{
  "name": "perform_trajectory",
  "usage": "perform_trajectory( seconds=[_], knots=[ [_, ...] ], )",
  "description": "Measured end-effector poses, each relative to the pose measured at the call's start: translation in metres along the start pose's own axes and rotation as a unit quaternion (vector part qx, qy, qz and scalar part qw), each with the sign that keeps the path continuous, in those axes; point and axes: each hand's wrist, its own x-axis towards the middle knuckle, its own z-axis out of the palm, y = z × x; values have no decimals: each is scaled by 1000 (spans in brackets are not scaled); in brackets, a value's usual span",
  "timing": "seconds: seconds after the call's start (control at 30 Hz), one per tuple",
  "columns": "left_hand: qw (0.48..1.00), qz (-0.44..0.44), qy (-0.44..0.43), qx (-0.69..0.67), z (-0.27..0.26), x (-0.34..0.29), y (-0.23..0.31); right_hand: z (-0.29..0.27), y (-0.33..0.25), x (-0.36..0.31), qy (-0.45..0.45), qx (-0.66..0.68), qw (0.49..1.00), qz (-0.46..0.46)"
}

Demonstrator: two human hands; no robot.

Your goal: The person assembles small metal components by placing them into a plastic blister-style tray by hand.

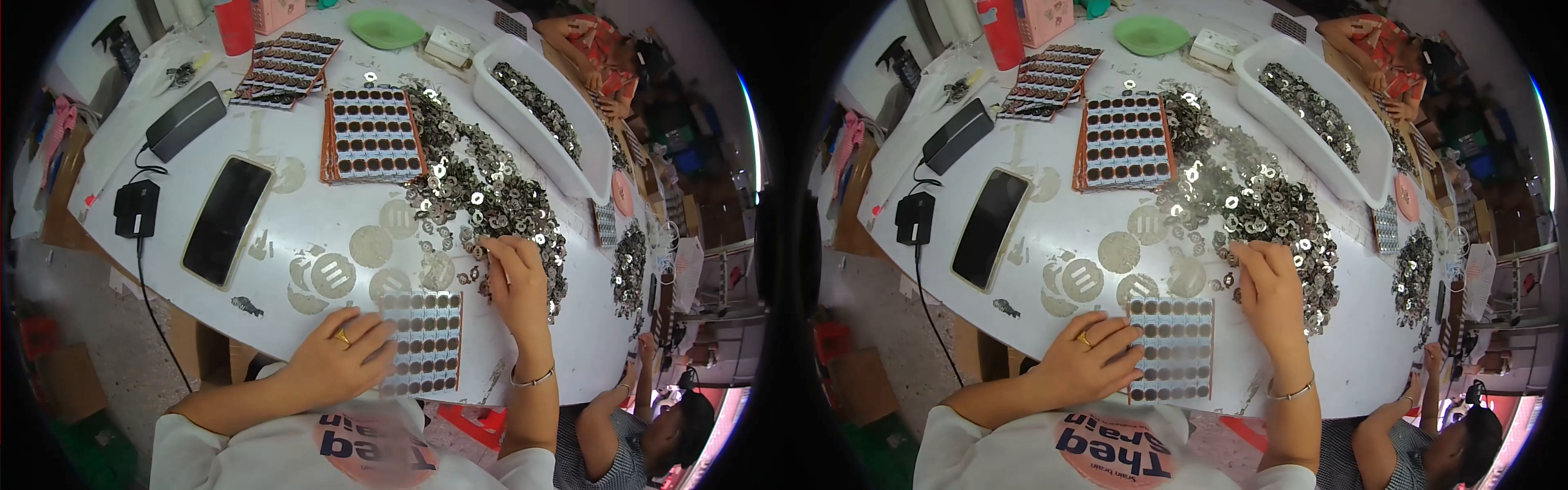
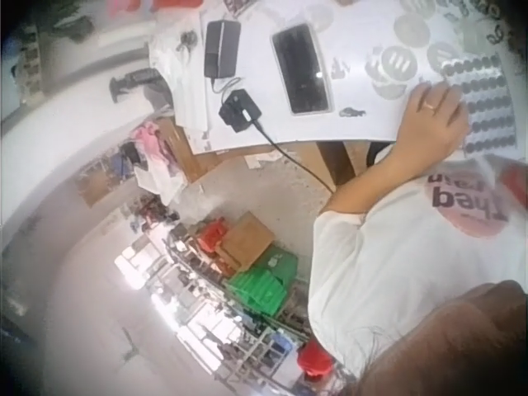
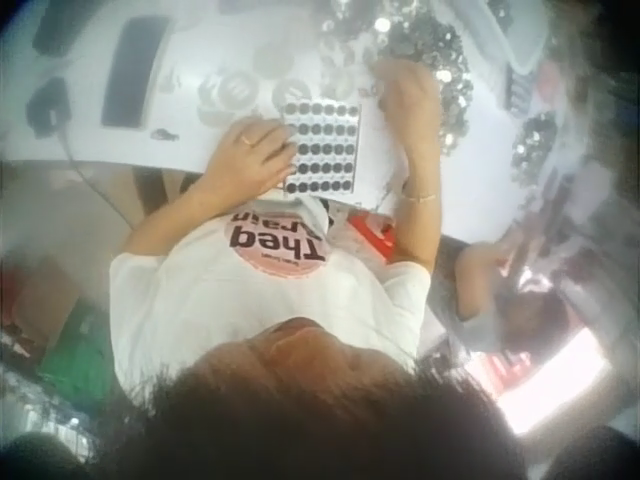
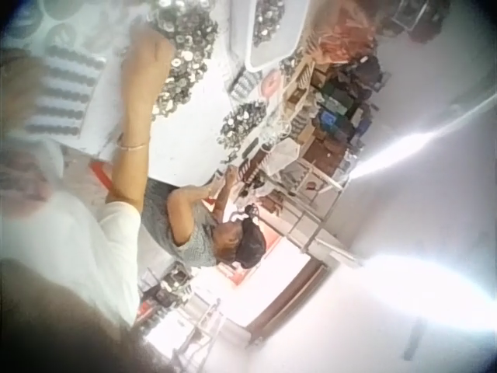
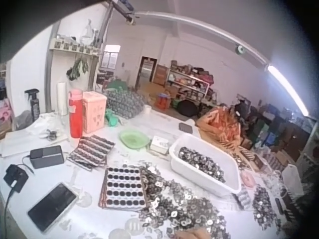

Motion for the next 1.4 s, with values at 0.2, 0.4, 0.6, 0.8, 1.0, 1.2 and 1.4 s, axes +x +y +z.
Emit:
perform_trajectory(
  seconds=[0.2,0.4,0.6,0.8,1.0,1.2,1.4],
  knots=[
    [999,33,6,-1,5,11,-7,11,-11,9,-34,-45,998,16],
    [999,38,2,10,5,12,-6,25,-40,23,-45,20,999,-5],
    [999,30,-10,-2,0,15,-6,38,-47,32,-95,-55,990,-83],
    [993,-33,102,-45,1,21,-15,27,-48,9,-94,261,943,186],
    [987,1,157,17,-4,38,-28,15,-89,-2,-158,411,837,325],
    [968,-82,148,-187,-4,32,-19,11,-97,-18,-143,545,763,315],
    [930,-159,74,-322,-6,28,-15,25,-95,-37,-54,569,791,219]
  ],
)
